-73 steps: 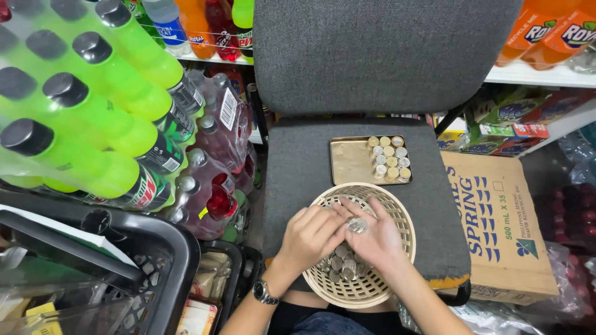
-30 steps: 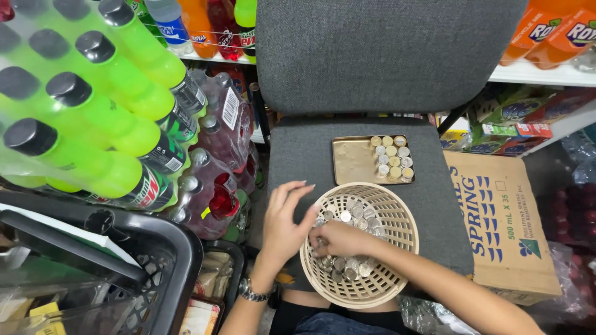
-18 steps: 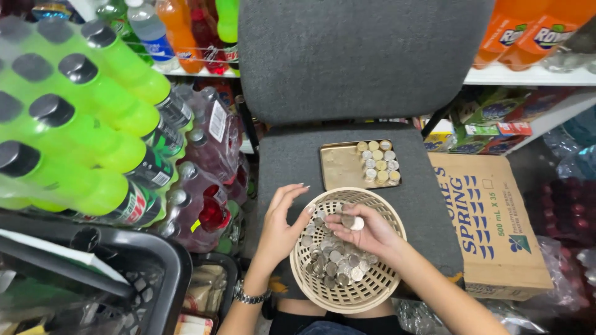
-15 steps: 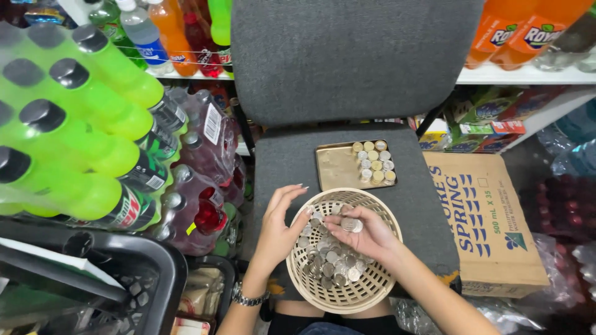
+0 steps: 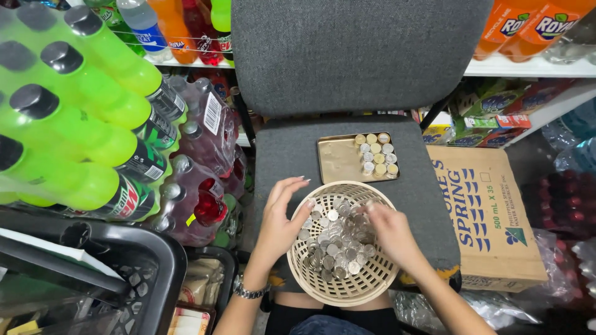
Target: Sorting various coins from a wicker basket into a wooden tray with circular slots
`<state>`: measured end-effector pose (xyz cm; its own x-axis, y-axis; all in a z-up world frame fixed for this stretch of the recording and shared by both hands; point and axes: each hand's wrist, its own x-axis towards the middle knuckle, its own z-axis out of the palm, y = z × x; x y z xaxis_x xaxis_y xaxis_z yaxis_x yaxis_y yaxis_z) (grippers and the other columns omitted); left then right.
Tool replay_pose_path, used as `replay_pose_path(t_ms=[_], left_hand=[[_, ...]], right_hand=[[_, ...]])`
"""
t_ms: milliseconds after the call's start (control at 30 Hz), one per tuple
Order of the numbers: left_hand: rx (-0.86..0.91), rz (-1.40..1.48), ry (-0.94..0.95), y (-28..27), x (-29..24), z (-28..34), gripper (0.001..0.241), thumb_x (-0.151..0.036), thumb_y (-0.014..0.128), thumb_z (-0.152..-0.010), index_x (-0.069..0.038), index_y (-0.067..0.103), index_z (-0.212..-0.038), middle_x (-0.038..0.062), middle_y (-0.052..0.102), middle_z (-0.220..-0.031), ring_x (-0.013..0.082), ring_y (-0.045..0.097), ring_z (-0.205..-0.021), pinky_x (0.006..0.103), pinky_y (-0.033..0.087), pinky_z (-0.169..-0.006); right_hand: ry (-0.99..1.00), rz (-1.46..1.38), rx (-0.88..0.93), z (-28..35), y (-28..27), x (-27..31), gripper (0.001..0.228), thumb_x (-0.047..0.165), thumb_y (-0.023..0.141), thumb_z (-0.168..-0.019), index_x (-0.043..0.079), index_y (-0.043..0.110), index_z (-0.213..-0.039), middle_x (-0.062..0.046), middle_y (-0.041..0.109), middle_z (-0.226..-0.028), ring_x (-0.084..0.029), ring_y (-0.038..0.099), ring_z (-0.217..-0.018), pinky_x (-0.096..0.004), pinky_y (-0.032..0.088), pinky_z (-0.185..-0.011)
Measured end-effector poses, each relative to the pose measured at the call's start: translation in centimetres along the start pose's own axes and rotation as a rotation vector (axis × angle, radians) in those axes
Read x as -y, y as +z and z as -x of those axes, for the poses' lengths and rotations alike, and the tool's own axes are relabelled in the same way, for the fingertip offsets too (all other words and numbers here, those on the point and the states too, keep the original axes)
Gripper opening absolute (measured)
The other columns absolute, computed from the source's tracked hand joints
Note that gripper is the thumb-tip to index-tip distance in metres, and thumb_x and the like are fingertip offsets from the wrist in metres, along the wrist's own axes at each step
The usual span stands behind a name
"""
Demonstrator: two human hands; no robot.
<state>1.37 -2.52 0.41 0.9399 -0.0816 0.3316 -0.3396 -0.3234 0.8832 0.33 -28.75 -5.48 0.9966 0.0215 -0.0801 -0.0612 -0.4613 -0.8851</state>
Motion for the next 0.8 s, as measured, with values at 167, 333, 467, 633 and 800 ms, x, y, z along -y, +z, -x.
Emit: replay_pose_path(t_ms=[167,333,467,633,800], left_hand=[[0.097,-0.036,-0.07,0.9,0.6,0.2,0.042,-0.027,0.063,-0.096,-0.008,0.061,-0.134,0.013,0.057,-0.136,0.0341,0.053,-0.129,0.0517,0.042,-0.107],[0.148,-0.073,-0.08,0.8,0.9,0.5,0.047,-0.035,0.057,-0.099,-0.011,0.057,-0.138,0.008,0.054,-0.143,0.0247,0.049,-0.135,0.0461,0.04,-0.111],[0.139,-0.062,-0.089,0.7,0.9,0.4,0.045,-0.031,0.059,-0.098,-0.011,0.057,-0.138,0.008,0.053,-0.144,0.0248,0.048,-0.137,0.0476,0.039,-0.112],[0.134,-0.035,-0.041,0.7,0.8,0.4,0.043,-0.03,0.058,-0.099,-0.009,0.059,-0.137,0.009,0.054,-0.143,0.0258,0.049,-0.136,0.0456,0.04,-0.113],[0.12,-0.038,-0.035,0.3,0.9,0.5,0.042,-0.032,0.058,-0.1,-0.011,0.059,-0.136,0.009,0.054,-0.142,0.0255,0.049,-0.136,0.0449,0.04,-0.112]], right_hand=[[-0.008,0.717,0.354,0.8,2.5,3.2,0.059,0.032,0.033,-0.107,0.007,0.015,-0.158,-0.01,0.069,-0.067,-0.021,0.067,-0.057,-0.031,0.056,-0.05],[0.072,0.885,0.47,0.3,4.7,4.4,0.083,0.056,0.029,-0.103,0.001,0.006,-0.161,-0.003,0.065,-0.064,-0.022,0.063,-0.051,-0.034,0.05,-0.043],[0.029,0.932,0.645,0.9,6.3,5.6,0.084,0.057,0.028,-0.105,0.008,-0.007,-0.163,-0.003,0.062,-0.066,-0.018,0.063,-0.057,-0.03,0.053,-0.048],[-0.082,0.904,0.643,1.4,5.4,6.9,0.088,0.06,0.031,-0.104,0.009,-0.008,-0.164,-0.003,0.059,-0.061,-0.02,0.056,-0.049,-0.035,0.049,-0.049],[0.111,1.023,0.599,0.6,4.4,4.0,0.094,0.068,0.022,-0.1,0.006,-0.007,-0.163,0.001,0.056,-0.058,-0.016,0.053,-0.048,-0.031,0.045,-0.044]])
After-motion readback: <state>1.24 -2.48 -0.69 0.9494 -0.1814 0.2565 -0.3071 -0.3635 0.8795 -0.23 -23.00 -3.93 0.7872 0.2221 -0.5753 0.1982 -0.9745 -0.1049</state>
